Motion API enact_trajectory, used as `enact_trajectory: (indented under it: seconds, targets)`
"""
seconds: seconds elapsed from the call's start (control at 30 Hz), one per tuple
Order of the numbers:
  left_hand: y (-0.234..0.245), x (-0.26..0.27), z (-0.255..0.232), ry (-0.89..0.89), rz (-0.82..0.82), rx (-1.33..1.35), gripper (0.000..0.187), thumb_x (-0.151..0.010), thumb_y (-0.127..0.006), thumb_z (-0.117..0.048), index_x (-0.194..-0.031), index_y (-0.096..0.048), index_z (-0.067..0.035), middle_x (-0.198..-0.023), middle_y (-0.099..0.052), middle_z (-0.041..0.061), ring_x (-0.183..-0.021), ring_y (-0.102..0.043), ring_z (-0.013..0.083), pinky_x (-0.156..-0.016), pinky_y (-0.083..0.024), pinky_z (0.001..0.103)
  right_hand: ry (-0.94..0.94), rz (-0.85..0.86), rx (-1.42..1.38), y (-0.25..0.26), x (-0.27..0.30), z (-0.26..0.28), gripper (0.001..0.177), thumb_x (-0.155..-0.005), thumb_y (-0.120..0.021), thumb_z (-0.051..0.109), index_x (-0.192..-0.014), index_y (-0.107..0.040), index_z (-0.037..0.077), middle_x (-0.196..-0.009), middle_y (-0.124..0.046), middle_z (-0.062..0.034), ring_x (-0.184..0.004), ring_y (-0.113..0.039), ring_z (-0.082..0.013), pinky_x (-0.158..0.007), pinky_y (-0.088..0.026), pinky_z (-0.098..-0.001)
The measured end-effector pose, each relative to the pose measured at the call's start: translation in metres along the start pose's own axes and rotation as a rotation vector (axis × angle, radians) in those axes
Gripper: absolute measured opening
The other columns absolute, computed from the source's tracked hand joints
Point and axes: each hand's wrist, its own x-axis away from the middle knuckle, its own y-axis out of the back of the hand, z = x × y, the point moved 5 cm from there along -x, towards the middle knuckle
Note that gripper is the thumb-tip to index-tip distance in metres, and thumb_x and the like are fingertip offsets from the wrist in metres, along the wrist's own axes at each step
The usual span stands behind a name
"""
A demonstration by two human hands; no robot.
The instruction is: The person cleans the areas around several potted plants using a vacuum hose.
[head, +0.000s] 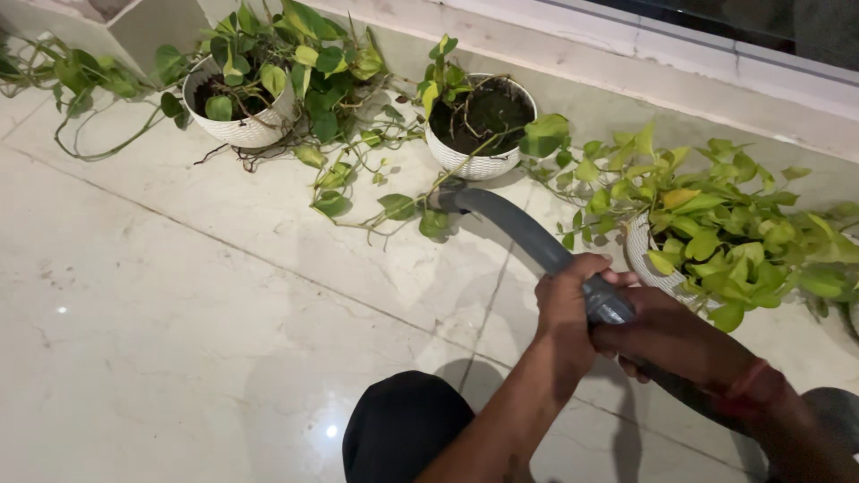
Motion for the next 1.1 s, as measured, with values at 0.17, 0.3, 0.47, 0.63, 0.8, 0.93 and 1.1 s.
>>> enact_trajectory:
  seconds: [0.17,0.3,0.47,0.63,0.8,0.93,1.1]
  targets:
    - [0.008,0.001,-0.013,-0.057,-0.030,-0.039,0.024,-0.086,-0.068,-0.030,-0.083,-0.061,-0.007,-0.094,-0.076,0.010,-0.058,-0.065,0.0220,-0.042,-0.044,0.038,0.025,-0.011,0.050,-0.010,0.002,0.016,0.027,-0.082,-0.071,0.028,-0.081,-0.065,0.002,-0.064,-0.057,-0.0074,-0.055,-0.056,-0.0180,-0.051,-0.045,-0.0346]
    - [0.006,0.005,-0.019,-0.074,-0.017,-0.029,0.022,-0.084,-0.067,-0.030,-0.084,-0.060,-0.008,-0.092,-0.076,0.011,-0.057,-0.063,0.0222,-0.041,-0.044,0.038,0.063,-0.004,0.024,-0.011,0.003,0.020,0.024,-0.079,-0.070,0.027,-0.085,-0.064,0.004,-0.067,-0.057,-0.0071,-0.058,-0.055,-0.0178,-0.051,-0.045,-0.0353]
    - [-0.004,0.014,-0.011,-0.076,0.045,-0.026,0.026,-0.088,-0.067,-0.034,-0.088,-0.063,-0.007,-0.095,-0.075,0.011,-0.059,-0.065,0.0213,-0.040,-0.044,0.035,0.817,0.123,0.209,0.002,0.037,0.030,0.033,-0.089,-0.057,0.027,-0.111,-0.064,0.004,-0.092,-0.065,-0.0026,-0.072,-0.059,-0.0109,-0.060,-0.050,-0.0265]
    - [-0.018,0.013,0.009,-0.080,0.186,-0.027,0.027,-0.092,-0.065,-0.034,-0.088,-0.060,-0.007,-0.099,-0.074,0.014,-0.055,-0.063,0.0231,-0.038,-0.046,0.036,-0.096,-0.025,0.031,0.018,0.016,-0.014,0.031,-0.085,-0.074,0.018,-0.105,-0.058,0.001,-0.076,-0.060,-0.0107,-0.062,-0.056,-0.0208,-0.053,-0.047,-0.0362]
    - [-0.029,0.014,0.030,-0.145,0.367,-0.037,0.028,-0.101,-0.063,-0.034,-0.098,-0.061,-0.006,-0.107,-0.072,0.017,-0.063,-0.063,0.0242,-0.048,-0.051,0.035,-0.088,-0.081,0.106,0.034,0.032,-0.020,0.028,-0.080,-0.076,0.018,-0.101,-0.061,0.006,-0.077,-0.057,-0.0076,-0.062,-0.055,-0.0190,-0.052,-0.046,-0.0358]
    - [-0.040,-0.005,0.053,0.003,0.384,0.017,0.024,-0.101,-0.064,-0.032,-0.097,-0.062,-0.008,-0.107,-0.073,0.015,-0.076,-0.068,0.0247,-0.053,-0.055,0.037,-0.221,-0.164,0.016,0.049,0.041,-0.036,0.028,-0.085,-0.073,0.023,-0.091,-0.058,0.001,-0.074,-0.056,-0.0091,-0.060,-0.051,-0.0205,-0.052,-0.042,-0.0366]
    - [-0.050,-0.030,0.077,0.101,0.465,0.112,0.024,-0.102,-0.067,-0.028,-0.097,-0.060,-0.006,-0.108,-0.070,0.018,-0.101,-0.070,0.0251,-0.085,-0.060,0.038,-0.199,-0.254,0.162,0.062,0.051,-0.043,0.029,-0.085,-0.075,0.027,-0.091,-0.064,0.001,-0.072,-0.057,-0.0120,-0.058,-0.056,-0.0219,-0.052,-0.044,-0.0372]
